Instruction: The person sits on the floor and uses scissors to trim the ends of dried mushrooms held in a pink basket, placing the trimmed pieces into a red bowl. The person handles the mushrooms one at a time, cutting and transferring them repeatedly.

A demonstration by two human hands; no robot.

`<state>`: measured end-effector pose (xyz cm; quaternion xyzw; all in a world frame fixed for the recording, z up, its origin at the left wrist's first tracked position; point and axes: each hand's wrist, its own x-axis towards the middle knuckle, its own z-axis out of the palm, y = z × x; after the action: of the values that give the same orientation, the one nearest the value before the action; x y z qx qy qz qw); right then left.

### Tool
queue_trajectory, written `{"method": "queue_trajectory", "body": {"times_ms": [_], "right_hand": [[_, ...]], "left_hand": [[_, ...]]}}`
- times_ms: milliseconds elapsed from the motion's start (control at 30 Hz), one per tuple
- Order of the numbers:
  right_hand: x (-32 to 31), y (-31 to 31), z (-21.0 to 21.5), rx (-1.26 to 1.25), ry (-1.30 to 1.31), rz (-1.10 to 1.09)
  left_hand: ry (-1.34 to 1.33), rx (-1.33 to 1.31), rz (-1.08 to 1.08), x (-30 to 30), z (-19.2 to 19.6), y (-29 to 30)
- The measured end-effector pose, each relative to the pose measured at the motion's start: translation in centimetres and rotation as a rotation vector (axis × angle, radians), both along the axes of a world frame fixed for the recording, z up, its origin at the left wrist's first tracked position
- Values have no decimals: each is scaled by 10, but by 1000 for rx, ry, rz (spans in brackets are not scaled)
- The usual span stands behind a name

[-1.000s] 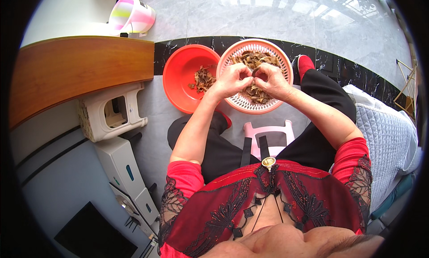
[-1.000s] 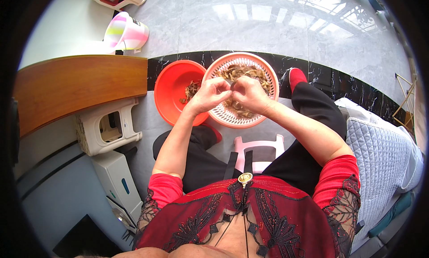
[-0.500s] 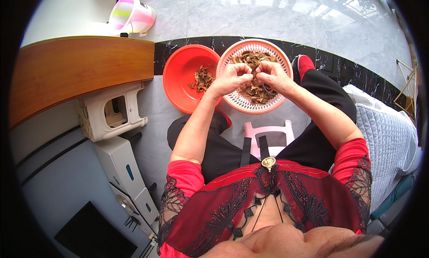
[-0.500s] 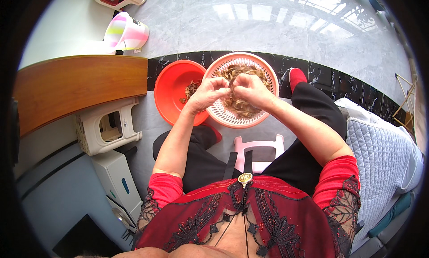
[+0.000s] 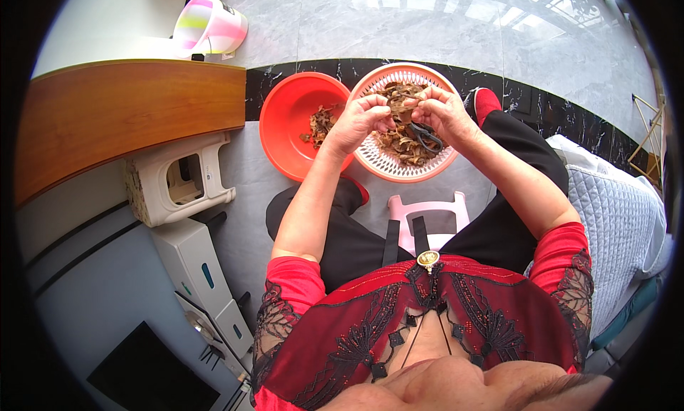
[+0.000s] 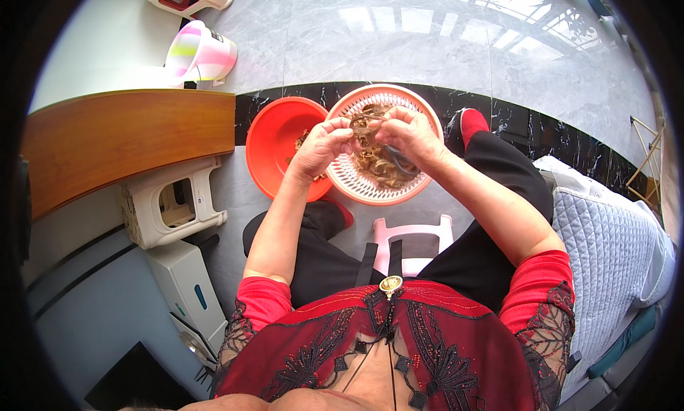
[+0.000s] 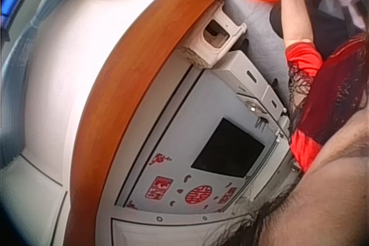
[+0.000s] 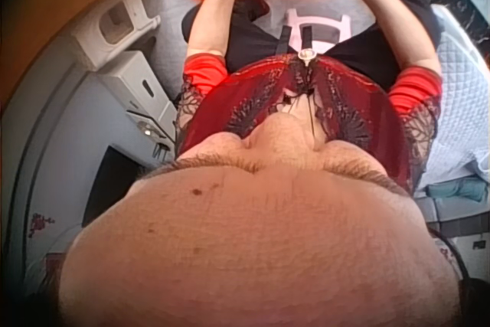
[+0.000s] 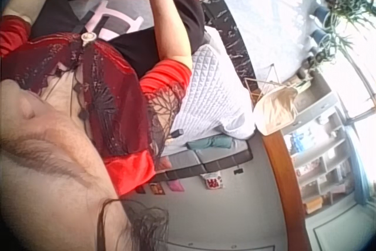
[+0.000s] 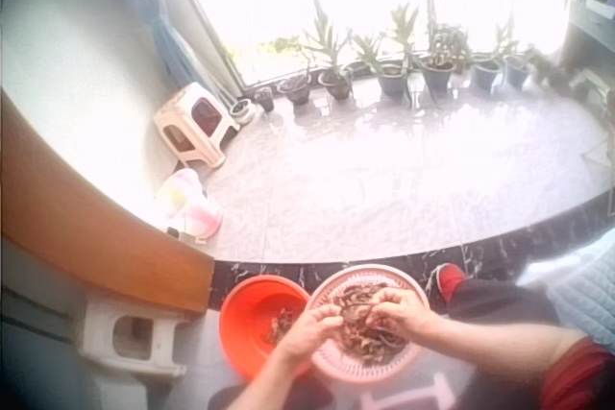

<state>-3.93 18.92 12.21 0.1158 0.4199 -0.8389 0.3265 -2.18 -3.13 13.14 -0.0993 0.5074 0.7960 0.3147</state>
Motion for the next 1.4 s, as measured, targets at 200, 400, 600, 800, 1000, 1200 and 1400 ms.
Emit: {"method": "queue_trajectory", "body": {"times_ms": [200, 400, 600, 800, 1000, 1200, 1400], "right_hand": [[0, 0, 3, 105, 185, 120], [5, -5, 0, 141, 302, 187], [4, -5, -5, 163, 309, 231], [2, -3, -1, 123, 190, 182], [2, -4, -6, 92, 161, 143], [-2, 3, -6, -38, -26, 2], [-7, 10, 0, -48, -82, -31]], "left_hand": [[17, 6, 14, 1, -1, 3], [107, -84, -111, 2, 3, 7], [118, -146, -190, 3, 9, 10], [54, -61, -157, 4, 13, 9], [16, 204, -16, 3, 1, 11], [-12, 411, 150, 1, -8, 9], [-31, 429, 233, 0, -14, 1]]}}
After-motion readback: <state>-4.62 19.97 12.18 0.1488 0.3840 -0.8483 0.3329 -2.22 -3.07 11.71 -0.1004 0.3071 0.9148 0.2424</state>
